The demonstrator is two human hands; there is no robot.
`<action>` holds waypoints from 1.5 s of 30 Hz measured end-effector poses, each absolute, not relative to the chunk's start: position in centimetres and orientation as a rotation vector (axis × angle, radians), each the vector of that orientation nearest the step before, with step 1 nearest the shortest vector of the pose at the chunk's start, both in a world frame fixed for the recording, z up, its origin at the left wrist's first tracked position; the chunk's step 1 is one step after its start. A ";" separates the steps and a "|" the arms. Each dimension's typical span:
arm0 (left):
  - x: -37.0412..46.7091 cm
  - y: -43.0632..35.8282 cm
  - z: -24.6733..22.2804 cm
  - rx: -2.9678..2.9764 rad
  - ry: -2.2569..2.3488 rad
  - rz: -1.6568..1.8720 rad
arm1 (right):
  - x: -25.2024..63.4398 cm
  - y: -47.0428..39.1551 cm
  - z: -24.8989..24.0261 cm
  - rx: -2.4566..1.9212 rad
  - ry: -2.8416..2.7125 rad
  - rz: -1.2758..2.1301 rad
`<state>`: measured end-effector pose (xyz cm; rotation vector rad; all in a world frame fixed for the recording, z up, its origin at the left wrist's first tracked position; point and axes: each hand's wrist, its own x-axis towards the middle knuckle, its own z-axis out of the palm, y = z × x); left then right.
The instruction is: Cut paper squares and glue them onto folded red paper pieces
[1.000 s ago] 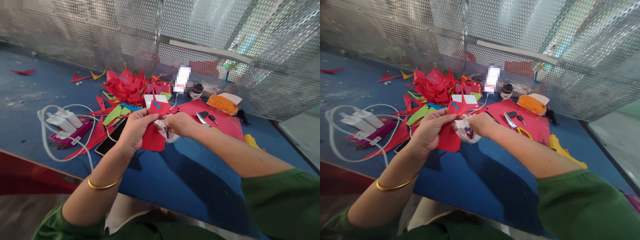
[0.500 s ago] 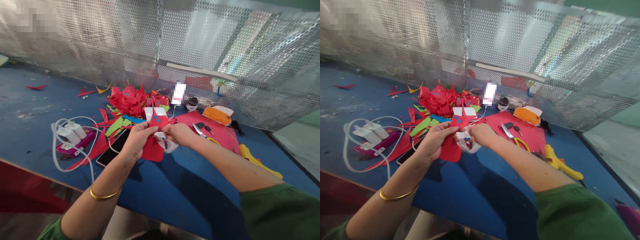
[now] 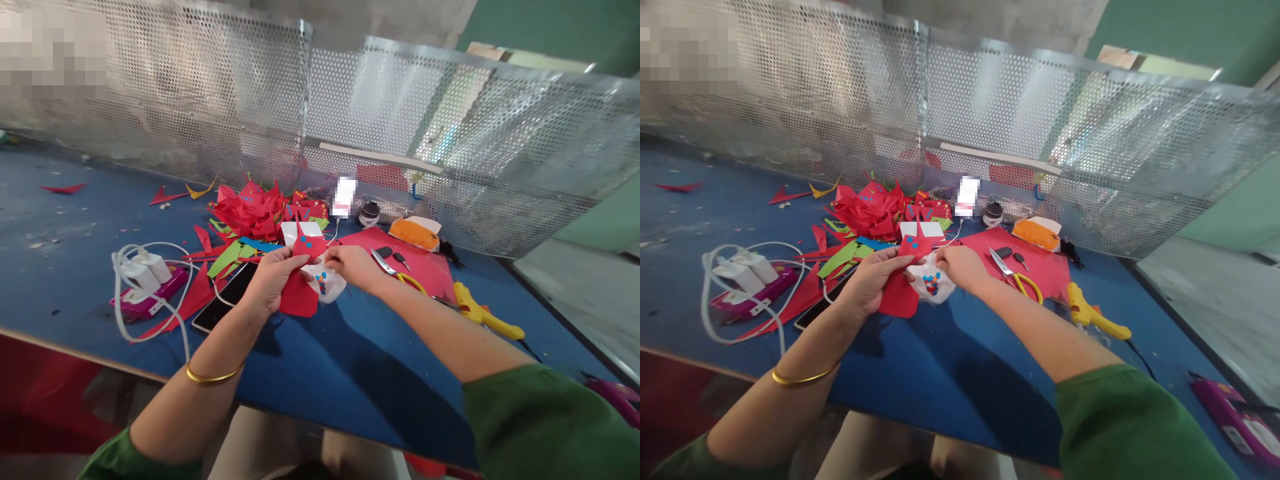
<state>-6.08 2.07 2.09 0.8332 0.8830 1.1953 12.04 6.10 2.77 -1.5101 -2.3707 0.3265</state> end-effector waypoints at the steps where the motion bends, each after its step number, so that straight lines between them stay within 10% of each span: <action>1: -6.1 2.0 2.1 0.836 0.881 1.187 | 12.3 6.1 2.8 -1.509 -2.321 0.392; 18: -6.1 2.3 1.5 0.916 0.859 1.174 | 13.6 4.6 2.6 -1.394 -1.822 1.033; 45: 1.5 -0.7 1.6 1.460 0.860 0.642 | 21.0 -5.0 2.6 -1.516 -1.801 0.643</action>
